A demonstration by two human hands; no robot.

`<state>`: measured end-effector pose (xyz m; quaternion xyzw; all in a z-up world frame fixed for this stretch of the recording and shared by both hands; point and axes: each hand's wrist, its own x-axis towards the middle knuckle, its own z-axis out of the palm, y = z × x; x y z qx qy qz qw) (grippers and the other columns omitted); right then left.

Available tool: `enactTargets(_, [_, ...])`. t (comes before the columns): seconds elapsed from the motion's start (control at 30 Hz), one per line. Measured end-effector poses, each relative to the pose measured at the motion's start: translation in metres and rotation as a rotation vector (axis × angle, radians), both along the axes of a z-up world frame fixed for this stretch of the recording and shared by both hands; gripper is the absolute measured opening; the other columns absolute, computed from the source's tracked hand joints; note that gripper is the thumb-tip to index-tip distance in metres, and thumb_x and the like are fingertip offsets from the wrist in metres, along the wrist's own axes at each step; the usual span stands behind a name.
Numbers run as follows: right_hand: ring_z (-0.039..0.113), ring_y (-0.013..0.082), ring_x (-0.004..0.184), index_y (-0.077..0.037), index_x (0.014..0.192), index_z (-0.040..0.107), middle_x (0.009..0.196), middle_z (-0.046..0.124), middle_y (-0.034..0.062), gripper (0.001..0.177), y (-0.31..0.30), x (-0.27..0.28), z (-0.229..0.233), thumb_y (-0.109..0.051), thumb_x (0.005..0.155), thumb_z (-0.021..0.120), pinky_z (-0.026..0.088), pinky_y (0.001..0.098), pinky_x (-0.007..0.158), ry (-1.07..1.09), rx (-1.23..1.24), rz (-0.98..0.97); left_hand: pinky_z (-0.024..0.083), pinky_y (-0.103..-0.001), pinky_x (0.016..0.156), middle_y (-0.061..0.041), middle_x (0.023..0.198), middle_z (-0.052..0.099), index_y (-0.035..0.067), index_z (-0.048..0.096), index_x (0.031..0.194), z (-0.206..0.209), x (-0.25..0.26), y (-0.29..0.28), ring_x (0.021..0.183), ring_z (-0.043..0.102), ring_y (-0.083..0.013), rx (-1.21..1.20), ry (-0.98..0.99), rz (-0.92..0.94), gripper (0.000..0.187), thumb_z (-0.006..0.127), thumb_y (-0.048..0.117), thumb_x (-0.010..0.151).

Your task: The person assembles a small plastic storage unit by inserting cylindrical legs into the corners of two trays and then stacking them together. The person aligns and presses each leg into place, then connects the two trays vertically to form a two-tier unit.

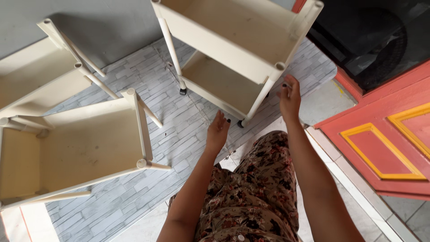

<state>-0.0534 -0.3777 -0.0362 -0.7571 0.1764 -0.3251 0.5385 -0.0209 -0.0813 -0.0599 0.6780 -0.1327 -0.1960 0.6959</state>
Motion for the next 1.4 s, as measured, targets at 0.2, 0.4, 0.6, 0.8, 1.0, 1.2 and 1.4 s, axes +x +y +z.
enactTargets(0.2, [0.057,0.0172,0.121,-0.020,0.160,0.032,0.145,0.058,0.0083,0.059,-0.036,0.038,0.022,-0.003,0.105,0.046,0.050,0.0319,0.093,0.132,0.049,0.161,0.044,-0.038,0.113,-0.020,0.164,0.031,-0.001,0.018,0.159,-0.003,0.007,-0.024,0.147,0.042,-0.0293,-0.230,0.204,-0.066,0.069,0.053,0.012,0.101])
enactTargets(0.4, [0.063,0.0121,0.120,-0.014,0.143,0.054,0.134,0.064,0.0020,0.038,-0.030,0.029,0.032,-0.007,0.106,0.052,0.055,0.0301,0.096,0.245,0.054,0.144,0.046,-0.038,0.113,-0.019,0.157,0.047,0.001,0.026,0.158,0.009,0.013,-0.028,0.139,0.053,-0.0268,-0.106,0.232,-0.015,0.064,0.053,0.016,0.102])
enactTargets(0.6, [0.067,0.0160,0.118,-0.012,0.133,0.064,0.131,0.068,0.0041,0.034,-0.008,-0.014,0.039,-0.001,0.104,0.050,0.060,0.0312,0.099,0.172,0.040,0.246,0.055,-0.038,0.104,-0.021,0.134,0.067,0.003,0.043,0.151,0.011,0.030,-0.004,0.112,0.070,-0.0262,-0.031,0.240,0.084,0.057,0.060,0.018,0.099])
enactTargets(0.8, [0.073,0.0188,0.109,-0.012,0.127,0.069,0.126,0.073,0.0052,0.026,0.034,-0.042,0.037,-0.009,0.102,0.060,0.065,0.0330,0.094,0.195,-0.056,0.221,0.060,-0.039,0.096,-0.018,0.119,0.075,0.001,0.057,0.142,0.028,0.040,0.027,0.098,0.073,-0.0230,-0.081,0.172,0.146,0.048,0.058,0.009,0.095])
enactTargets(1.0, [0.074,0.0182,0.109,-0.010,0.123,0.071,0.117,0.076,0.0054,0.024,0.074,-0.066,0.038,-0.010,0.098,0.067,0.064,0.0346,0.092,0.172,-0.149,0.233,0.051,-0.031,0.071,-0.009,0.092,0.073,-0.004,0.068,0.134,0.043,0.044,0.062,0.074,0.058,-0.0130,-0.019,0.148,0.192,0.039,0.058,0.010,0.099])
enactTargets(1.2, [0.074,0.0185,0.107,-0.010,0.122,0.072,0.117,0.076,0.0057,0.025,0.093,-0.072,0.032,-0.009,0.098,0.068,0.063,0.0337,0.090,0.215,-0.108,0.219,0.051,-0.028,0.075,-0.006,0.095,0.073,-0.003,0.068,0.132,0.030,0.046,0.073,0.079,0.058,-0.0120,-0.011,0.133,0.173,0.038,0.056,0.011,0.100])
enactTargets(1.4, [0.072,0.0170,0.115,-0.015,0.128,0.069,0.126,0.074,0.0045,0.032,0.090,-0.078,0.037,-0.004,0.099,0.061,0.060,0.0321,0.098,0.213,-0.160,0.292,0.050,-0.031,0.096,-0.012,0.121,0.070,0.000,0.056,0.139,0.009,0.021,0.075,0.110,0.066,-0.0187,-0.019,-0.202,0.325,0.041,0.047,0.005,0.100])
